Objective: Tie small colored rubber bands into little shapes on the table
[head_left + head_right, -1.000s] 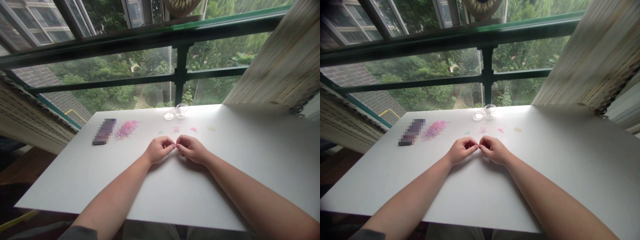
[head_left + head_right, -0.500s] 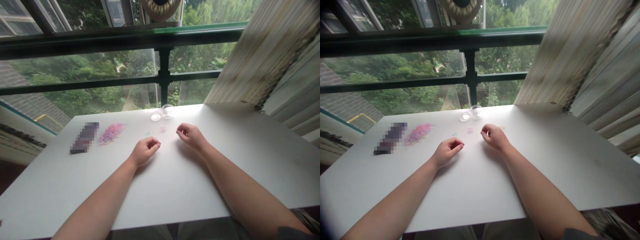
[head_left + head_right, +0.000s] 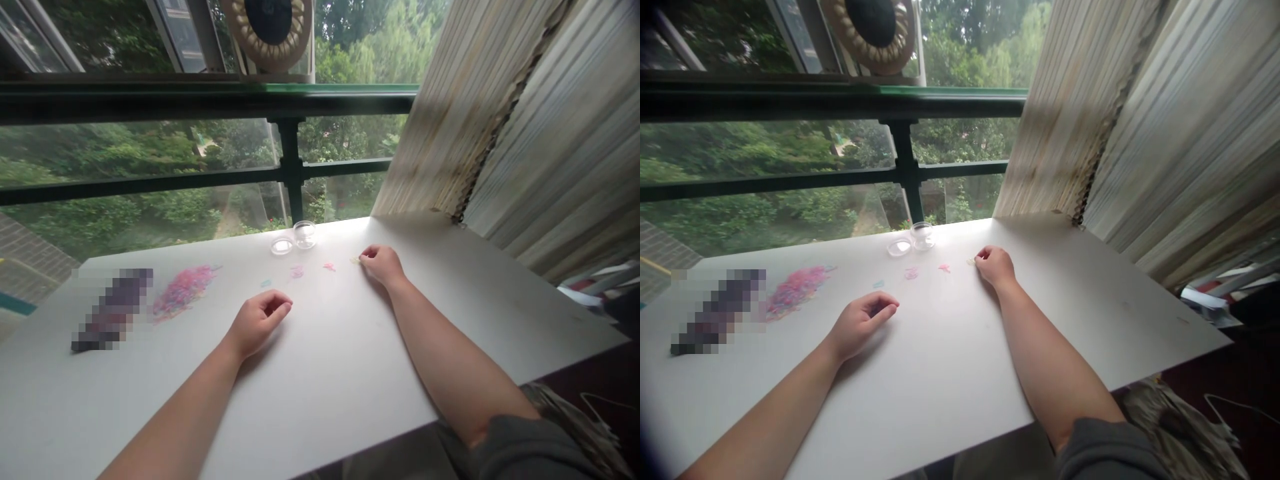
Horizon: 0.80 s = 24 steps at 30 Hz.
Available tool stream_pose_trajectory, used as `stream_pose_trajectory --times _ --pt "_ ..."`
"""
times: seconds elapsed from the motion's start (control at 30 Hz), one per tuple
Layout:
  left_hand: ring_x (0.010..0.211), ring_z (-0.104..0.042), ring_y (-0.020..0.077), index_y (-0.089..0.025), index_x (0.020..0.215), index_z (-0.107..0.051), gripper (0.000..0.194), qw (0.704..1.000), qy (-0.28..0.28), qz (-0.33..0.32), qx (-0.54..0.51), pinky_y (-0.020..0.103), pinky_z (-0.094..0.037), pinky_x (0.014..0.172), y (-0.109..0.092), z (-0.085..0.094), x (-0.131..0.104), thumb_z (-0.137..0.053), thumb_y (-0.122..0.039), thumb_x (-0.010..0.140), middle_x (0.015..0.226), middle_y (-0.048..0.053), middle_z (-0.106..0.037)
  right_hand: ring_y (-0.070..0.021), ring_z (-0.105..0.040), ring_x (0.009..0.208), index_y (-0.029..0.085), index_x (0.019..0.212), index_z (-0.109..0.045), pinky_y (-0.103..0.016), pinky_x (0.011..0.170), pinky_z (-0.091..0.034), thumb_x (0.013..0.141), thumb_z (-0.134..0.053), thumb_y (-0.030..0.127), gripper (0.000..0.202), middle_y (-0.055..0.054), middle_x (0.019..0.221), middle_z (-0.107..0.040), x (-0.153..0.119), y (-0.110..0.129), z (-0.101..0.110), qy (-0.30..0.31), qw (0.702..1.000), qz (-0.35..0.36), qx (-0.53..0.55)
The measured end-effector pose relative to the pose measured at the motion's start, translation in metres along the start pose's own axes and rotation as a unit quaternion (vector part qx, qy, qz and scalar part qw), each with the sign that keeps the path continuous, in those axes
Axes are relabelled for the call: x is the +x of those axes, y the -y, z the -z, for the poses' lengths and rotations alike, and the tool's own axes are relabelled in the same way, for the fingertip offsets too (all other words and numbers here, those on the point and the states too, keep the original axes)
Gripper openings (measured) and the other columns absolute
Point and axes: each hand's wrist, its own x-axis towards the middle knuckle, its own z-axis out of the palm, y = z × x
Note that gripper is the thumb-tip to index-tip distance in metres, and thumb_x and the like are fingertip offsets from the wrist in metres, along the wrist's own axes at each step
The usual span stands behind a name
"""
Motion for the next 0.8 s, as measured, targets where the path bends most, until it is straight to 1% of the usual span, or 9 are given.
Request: stream_pose_trajectory --times 0.2,0.47,0.67,0.8 --pt "0.069 -0.054 0.0143 -0.017 0.082 -0.062 0.022 1.000 -0.008 -0.002 -0.010 0.024 -0.041 0.065 -0.0010 -0.0006 0.0004 -0.056 -0.038 0.079 0.072 0.001 -0.060 -0.0141 -0.055 0.060 0.018 0.071 -0.069 -0.024 0.056 -0.037 0.066 -0.057 0.029 0.017 -0.004 0.068 -0.066 0.0002 0.0000 -0.0001 -0.002 1.000 -0.009 -0.015" --pt "0.068 -0.055 0.0143 -0.017 0.081 -0.063 0.022 1.000 -0.012 -0.006 -0.006 0.024 -0.042 0.064 -0.0020 -0.0013 0.0002 -0.056 -0.037 0.078 0.073 0.002 -0.063 -0.0152 -0.056 0.061 0.018 0.070 -0.068 -0.025 0.055 -0.037 0.065 -0.059 0.031 0.017 -0.005 0.069 -0.066 0.0011 -0.0008 -0.0010 -0.007 1.000 -0.022 -0.005" --pt "0.070 -0.056 0.0151 -0.016 0.081 -0.063 0.023 1.000 -0.010 -0.009 0.001 0.025 -0.043 0.065 -0.0031 -0.0006 0.0003 -0.055 -0.037 0.078 0.074 0.003 -0.064 -0.0164 -0.057 0.062 0.015 0.071 -0.067 -0.026 0.057 -0.039 0.071 -0.051 0.029 0.022 -0.007 0.068 -0.067 0.0023 -0.0011 0.0009 -0.050 0.998 -0.029 0.040" --pt "0.069 -0.056 0.0149 -0.017 0.080 -0.063 0.022 1.000 -0.014 -0.009 0.002 0.025 -0.042 0.065 -0.0033 -0.0004 0.0002 -0.055 -0.036 0.078 0.074 0.003 -0.064 -0.0174 -0.059 0.065 0.014 0.074 -0.068 -0.026 0.060 -0.041 0.072 -0.049 0.029 0.024 -0.008 0.071 -0.068 0.0032 -0.0021 0.0019 -0.061 0.996 -0.031 0.051"
